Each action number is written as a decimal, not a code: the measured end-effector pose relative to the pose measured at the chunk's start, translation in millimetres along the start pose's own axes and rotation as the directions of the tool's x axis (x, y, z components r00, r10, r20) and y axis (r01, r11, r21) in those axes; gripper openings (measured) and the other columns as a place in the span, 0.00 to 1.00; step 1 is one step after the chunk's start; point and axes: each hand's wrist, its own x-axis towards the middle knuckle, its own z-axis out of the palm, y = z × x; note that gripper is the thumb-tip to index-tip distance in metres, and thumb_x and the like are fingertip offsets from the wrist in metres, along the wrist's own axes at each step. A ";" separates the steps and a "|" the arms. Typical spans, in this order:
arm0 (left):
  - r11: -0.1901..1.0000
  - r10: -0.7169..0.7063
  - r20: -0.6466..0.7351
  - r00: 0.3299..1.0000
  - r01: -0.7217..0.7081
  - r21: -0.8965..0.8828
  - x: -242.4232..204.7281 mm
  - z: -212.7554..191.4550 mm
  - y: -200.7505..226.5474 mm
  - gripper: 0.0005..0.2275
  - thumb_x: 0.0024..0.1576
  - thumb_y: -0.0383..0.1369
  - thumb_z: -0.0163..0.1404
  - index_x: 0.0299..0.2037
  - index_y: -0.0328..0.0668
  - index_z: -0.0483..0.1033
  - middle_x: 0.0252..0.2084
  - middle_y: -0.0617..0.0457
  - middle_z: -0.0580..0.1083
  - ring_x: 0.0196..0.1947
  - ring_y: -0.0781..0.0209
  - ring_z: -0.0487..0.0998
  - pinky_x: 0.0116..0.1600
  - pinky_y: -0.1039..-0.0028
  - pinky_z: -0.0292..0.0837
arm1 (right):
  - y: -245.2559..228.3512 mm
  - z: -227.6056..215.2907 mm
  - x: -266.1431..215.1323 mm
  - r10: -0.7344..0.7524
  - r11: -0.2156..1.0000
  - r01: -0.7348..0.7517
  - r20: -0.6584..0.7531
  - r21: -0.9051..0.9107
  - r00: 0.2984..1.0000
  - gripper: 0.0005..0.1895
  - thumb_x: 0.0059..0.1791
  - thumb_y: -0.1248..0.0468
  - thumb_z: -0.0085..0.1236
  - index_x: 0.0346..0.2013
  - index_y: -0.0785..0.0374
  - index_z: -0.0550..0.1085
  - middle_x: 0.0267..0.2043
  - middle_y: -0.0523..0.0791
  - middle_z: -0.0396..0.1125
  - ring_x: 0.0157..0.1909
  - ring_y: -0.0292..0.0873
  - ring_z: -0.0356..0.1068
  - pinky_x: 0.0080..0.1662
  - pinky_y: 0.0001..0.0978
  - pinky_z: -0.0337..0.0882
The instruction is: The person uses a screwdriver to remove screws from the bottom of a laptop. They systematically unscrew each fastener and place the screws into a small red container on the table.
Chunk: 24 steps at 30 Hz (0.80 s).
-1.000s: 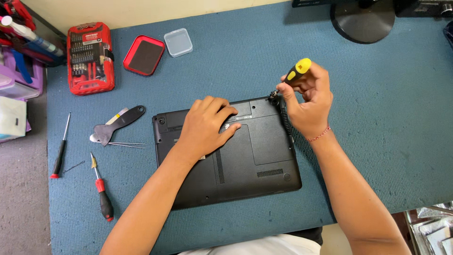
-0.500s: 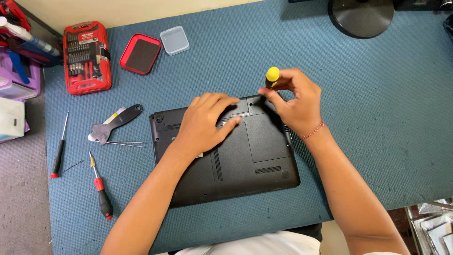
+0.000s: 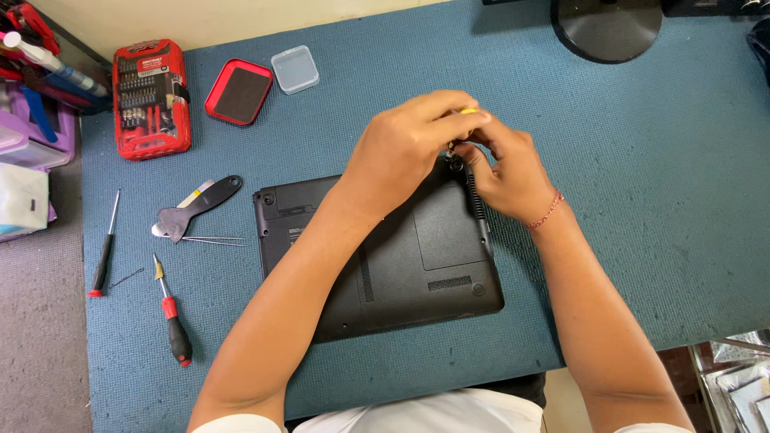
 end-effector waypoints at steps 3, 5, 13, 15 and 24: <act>0.988 -0.011 -0.032 0.999 0.015 0.152 17.0 -3.2 10.9 0.06 0.59 0.24 0.59 0.42 0.45 0.79 0.34 0.55 0.68 0.30 0.59 0.72 0.31 0.69 0.67 | -11.7 -0.2 -0.8 0.110 0.985 -0.101 0.059 -0.143 0.992 0.14 0.50 0.71 0.61 0.45 0.63 0.66 0.38 0.40 0.63 0.38 0.38 0.62 0.44 0.34 0.65; 0.979 -0.035 -0.044 0.998 0.043 0.197 21.4 0.5 11.2 0.08 0.59 0.34 0.60 0.35 0.44 0.73 0.32 0.56 0.67 0.29 0.60 0.70 0.29 0.68 0.65 | -7.9 4.5 1.6 0.031 0.988 -0.037 -0.041 -0.151 0.999 0.17 0.46 0.73 0.68 0.46 0.65 0.71 0.43 0.45 0.65 0.43 0.43 0.65 0.48 0.35 0.67; 0.944 -0.283 -0.055 0.958 0.288 0.159 34.5 -12.9 16.5 0.17 0.57 0.52 0.55 0.33 0.49 0.72 0.34 0.63 0.72 0.33 0.62 0.73 0.32 0.67 0.67 | 4.7 13.2 -3.8 0.089 0.986 -0.107 -0.143 -0.126 0.986 0.19 0.46 0.79 0.56 0.53 0.71 0.74 0.49 0.50 0.75 0.51 0.45 0.77 0.53 0.33 0.77; 0.931 -0.154 0.197 0.968 0.209 -0.299 32.1 -25.5 16.7 0.13 0.66 0.23 0.45 0.60 0.36 0.73 0.62 0.44 0.75 0.66 0.48 0.74 0.71 0.63 0.69 | -8.0 9.4 0.5 0.134 0.990 -0.139 -0.129 -0.027 0.982 0.08 0.54 0.76 0.51 0.48 0.66 0.68 0.41 0.44 0.69 0.41 0.38 0.71 0.47 0.30 0.73; 0.966 -0.258 -0.006 0.966 0.258 0.007 29.2 -5.5 8.0 0.14 0.52 0.34 0.62 0.25 0.45 0.65 0.25 0.58 0.65 0.23 0.62 0.63 0.30 0.70 0.59 | -7.8 10.2 0.8 0.005 0.993 -0.019 -0.114 -0.119 0.993 0.16 0.44 0.68 0.77 0.40 0.62 0.75 0.53 0.49 0.69 0.55 0.45 0.68 0.57 0.36 0.67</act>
